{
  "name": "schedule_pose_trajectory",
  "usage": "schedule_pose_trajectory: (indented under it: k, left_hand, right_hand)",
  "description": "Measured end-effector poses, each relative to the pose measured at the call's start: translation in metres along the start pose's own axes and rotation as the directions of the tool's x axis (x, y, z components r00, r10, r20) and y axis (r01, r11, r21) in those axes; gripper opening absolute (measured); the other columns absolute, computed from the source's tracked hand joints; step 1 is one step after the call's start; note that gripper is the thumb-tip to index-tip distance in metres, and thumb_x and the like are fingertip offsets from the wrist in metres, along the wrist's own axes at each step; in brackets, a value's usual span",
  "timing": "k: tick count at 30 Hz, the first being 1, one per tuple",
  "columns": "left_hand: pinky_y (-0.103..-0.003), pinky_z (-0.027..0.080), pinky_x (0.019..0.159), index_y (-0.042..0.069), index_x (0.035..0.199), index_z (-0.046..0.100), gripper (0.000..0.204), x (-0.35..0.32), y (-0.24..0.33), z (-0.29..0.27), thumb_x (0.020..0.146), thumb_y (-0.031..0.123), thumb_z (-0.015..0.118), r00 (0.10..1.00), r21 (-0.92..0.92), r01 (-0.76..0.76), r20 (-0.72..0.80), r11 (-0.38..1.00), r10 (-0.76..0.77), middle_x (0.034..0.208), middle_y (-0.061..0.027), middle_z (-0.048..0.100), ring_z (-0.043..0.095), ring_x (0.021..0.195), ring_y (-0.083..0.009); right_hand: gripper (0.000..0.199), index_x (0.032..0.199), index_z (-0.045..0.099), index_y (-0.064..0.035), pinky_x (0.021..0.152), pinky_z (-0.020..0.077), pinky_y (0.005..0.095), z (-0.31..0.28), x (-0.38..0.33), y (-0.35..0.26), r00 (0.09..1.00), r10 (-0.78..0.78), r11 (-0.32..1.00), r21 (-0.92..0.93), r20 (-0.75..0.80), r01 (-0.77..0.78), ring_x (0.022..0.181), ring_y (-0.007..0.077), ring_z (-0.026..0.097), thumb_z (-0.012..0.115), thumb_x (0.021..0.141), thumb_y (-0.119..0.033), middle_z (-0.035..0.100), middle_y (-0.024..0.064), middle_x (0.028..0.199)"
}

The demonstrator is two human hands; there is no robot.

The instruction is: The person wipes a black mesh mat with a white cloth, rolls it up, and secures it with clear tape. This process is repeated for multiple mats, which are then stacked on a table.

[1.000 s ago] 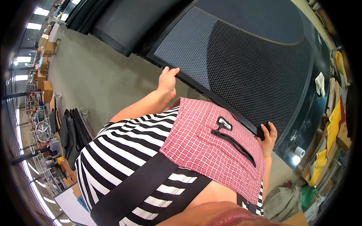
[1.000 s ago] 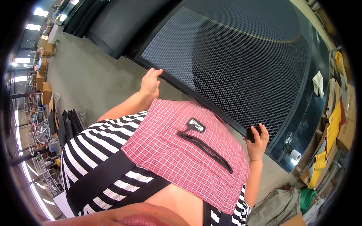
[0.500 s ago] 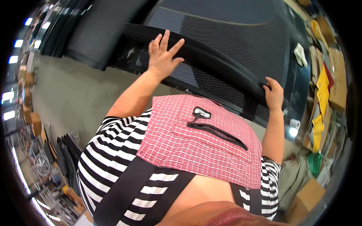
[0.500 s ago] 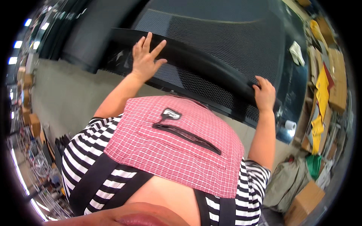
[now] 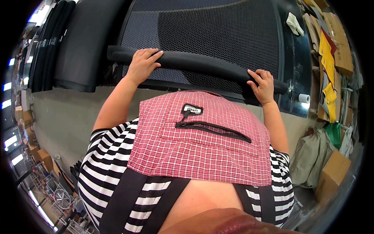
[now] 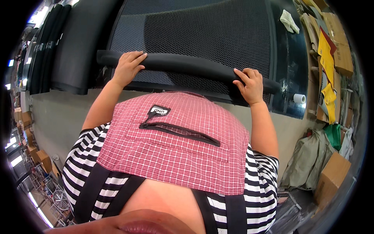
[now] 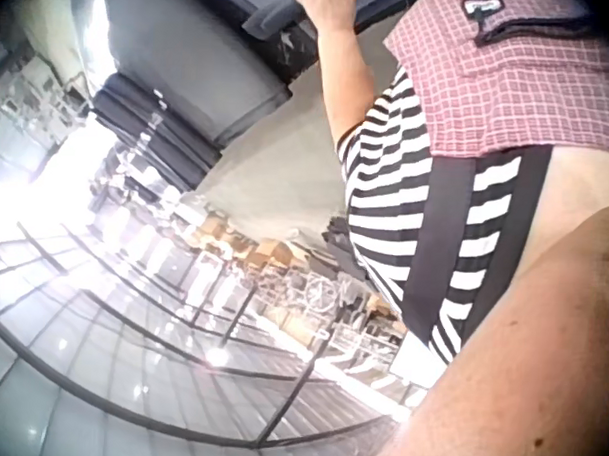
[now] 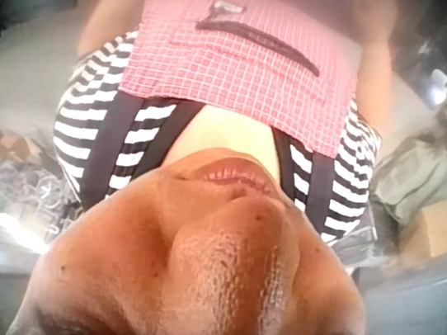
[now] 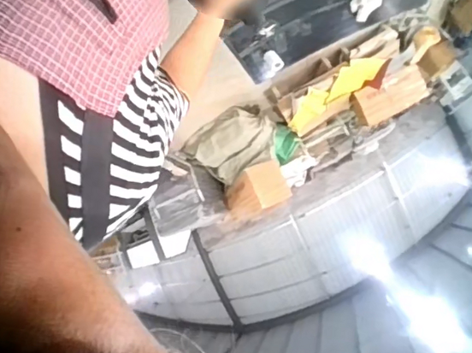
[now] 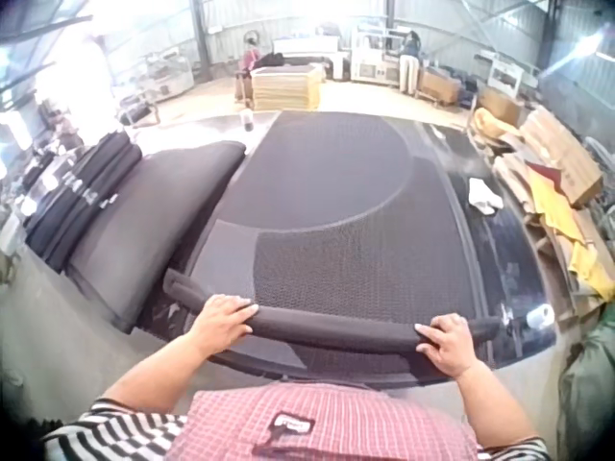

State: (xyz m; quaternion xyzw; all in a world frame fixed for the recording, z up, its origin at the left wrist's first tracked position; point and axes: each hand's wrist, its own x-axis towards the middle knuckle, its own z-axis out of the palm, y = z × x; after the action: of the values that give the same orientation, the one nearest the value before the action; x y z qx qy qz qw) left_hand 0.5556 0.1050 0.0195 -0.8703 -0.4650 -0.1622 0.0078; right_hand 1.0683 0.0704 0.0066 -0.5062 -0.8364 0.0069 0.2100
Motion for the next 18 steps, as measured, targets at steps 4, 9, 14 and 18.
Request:
schedule_pose_trajectory:
  k: [4,9,14,18]
  left_hand:
    - [-0.043,0.042,0.103,0.016,0.12,0.073,0.036,-0.022,0.017,0.01,0.084,0.021,0.077,0.993,-0.001,0.036,-0.109,0.999,-0.036,0.116,-0.0001,0.069,0.064,0.11,-0.022]
    - [-0.042,0.041,0.102,0.015,0.108,0.076,0.025,-0.035,0.026,0.021,0.083,0.018,0.078,0.986,-0.016,0.086,-0.142,0.996,-0.087,0.108,0.0019,0.071,0.064,0.104,-0.0203]
    - [-0.041,0.041,0.1,0.014,0.105,0.076,0.019,-0.026,0.023,0.017,0.086,0.015,0.074,0.991,-0.08,0.074,-0.105,0.994,-0.083,0.102,0.0006,0.069,0.063,0.102,-0.0217]
    - [-0.042,0.046,0.093,0.009,0.099,0.074,0.011,-0.008,0.007,0.015,0.092,0.016,0.068,0.987,-0.159,0.145,0.096,0.977,-0.131,0.098,-0.0052,0.068,0.063,0.099,-0.0283]
  right_hand:
    - [0.035,0.114,0.077,-0.0185,0.091,0.0434,0.0405,0.008,-0.025,-0.015,0.998,0.065,0.998,0.006,-0.013,-0.065,0.102,0.0242,0.059,0.08,0.082,-0.031,0.064,0.001,0.104]
    - [0.026,0.107,0.076,-0.0161,0.091,0.0434,0.0408,0.019,-0.036,-0.027,0.994,0.058,0.998,0.012,-0.089,-0.057,0.101,0.0238,0.059,0.079,0.082,-0.02,0.064,0.0005,0.103]
    - [0.021,0.103,0.076,-0.0124,0.088,0.0471,0.0401,0.019,-0.028,-0.025,0.995,0.1,0.991,0.091,-0.004,-0.1,0.098,0.0258,0.062,0.077,0.083,-0.016,0.067,0.004,0.097]
    - [0.016,0.098,0.076,-0.0057,0.084,0.0505,0.041,0.012,0.002,-0.009,0.926,0.259,0.917,0.233,0.274,-0.325,0.093,0.029,0.064,0.074,0.086,-0.016,0.068,0.0087,0.092]
